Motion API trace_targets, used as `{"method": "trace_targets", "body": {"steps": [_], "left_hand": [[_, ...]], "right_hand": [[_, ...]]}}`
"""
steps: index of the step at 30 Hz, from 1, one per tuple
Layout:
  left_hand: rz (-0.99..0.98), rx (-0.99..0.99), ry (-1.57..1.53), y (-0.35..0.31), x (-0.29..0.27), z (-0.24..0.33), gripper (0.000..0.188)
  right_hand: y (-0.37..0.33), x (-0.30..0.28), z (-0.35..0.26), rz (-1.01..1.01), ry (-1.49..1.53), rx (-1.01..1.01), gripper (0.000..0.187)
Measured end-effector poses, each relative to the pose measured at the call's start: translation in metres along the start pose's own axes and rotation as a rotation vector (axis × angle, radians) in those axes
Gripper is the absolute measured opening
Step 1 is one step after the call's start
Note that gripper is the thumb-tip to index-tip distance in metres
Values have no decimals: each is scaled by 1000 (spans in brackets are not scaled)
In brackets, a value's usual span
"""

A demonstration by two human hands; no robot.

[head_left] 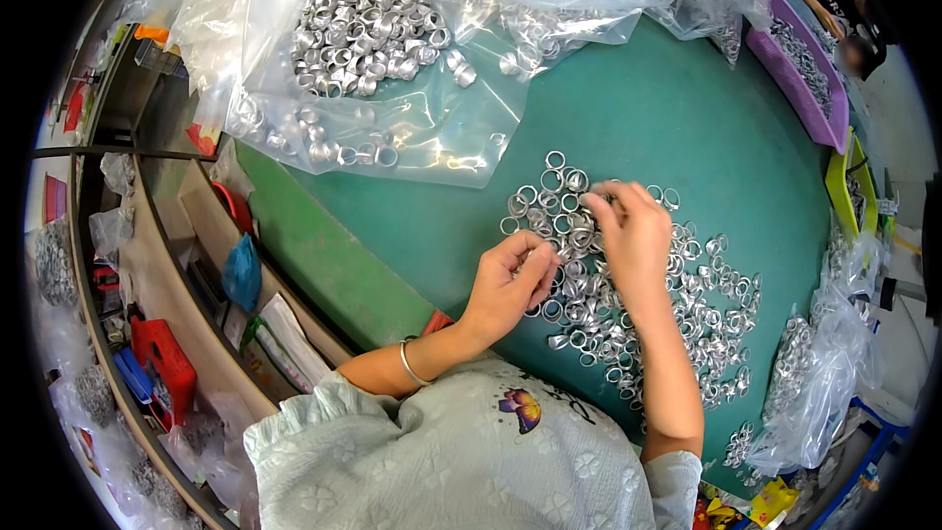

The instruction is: The person sorts small metal rings on a green work surface and places them into clear plastic bags.

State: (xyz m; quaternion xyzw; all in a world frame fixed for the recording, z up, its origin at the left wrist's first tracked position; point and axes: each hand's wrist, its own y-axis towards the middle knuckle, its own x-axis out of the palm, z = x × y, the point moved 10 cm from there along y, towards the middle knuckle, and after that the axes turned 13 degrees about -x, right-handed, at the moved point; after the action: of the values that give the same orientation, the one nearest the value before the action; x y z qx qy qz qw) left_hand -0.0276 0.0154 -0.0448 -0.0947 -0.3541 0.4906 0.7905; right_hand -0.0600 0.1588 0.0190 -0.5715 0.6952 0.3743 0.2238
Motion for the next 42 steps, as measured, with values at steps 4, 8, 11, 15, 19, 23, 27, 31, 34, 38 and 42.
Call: {"method": "trace_targets", "body": {"steps": [4, 8, 11, 15, 19, 23, 27, 31, 34, 38, 42], "left_hand": [[58, 34, 15, 1, 1, 6, 18], [105, 83, 89, -3, -9, 11, 24], [85, 241, 277, -4, -1, 27, 34], [21, 301, 427, -6, 19, 41, 40], [4, 369, 460, -12, 23, 48, 38], [-9, 455, 488, -14, 24, 50, 39], [-75, 54, 108, -4, 17, 24, 16], [-275, -158, -298, -5, 21, 5, 12], [-351, -191, -257, -4, 16, -14, 22], [-278, -227, -202, -3, 19, -19, 24], [-85, -110, -8, -4, 9, -1, 20]], "right_hand": [[9, 21, -7, 8, -192, -85, 10], [-8, 21, 22, 11, 325, 164, 9], [-41, 30, 18, -77, 796, 462, 9], [-58, 25, 3, -104, 906, 463, 9], [-59, 17, -7, -78, 894, 390, 10], [-62, 16, -8, -62, 901, 360, 10], [-70, 23, 10, 130, 1235, 636, 11], [-35, -1, 18, 217, 967, 395, 12], [5, -9, -6, -8, -9, -43, 16], [26, 30, -6, -138, -196, -119, 12], [30, 28, 4, -131, -100, -98, 7]]}}
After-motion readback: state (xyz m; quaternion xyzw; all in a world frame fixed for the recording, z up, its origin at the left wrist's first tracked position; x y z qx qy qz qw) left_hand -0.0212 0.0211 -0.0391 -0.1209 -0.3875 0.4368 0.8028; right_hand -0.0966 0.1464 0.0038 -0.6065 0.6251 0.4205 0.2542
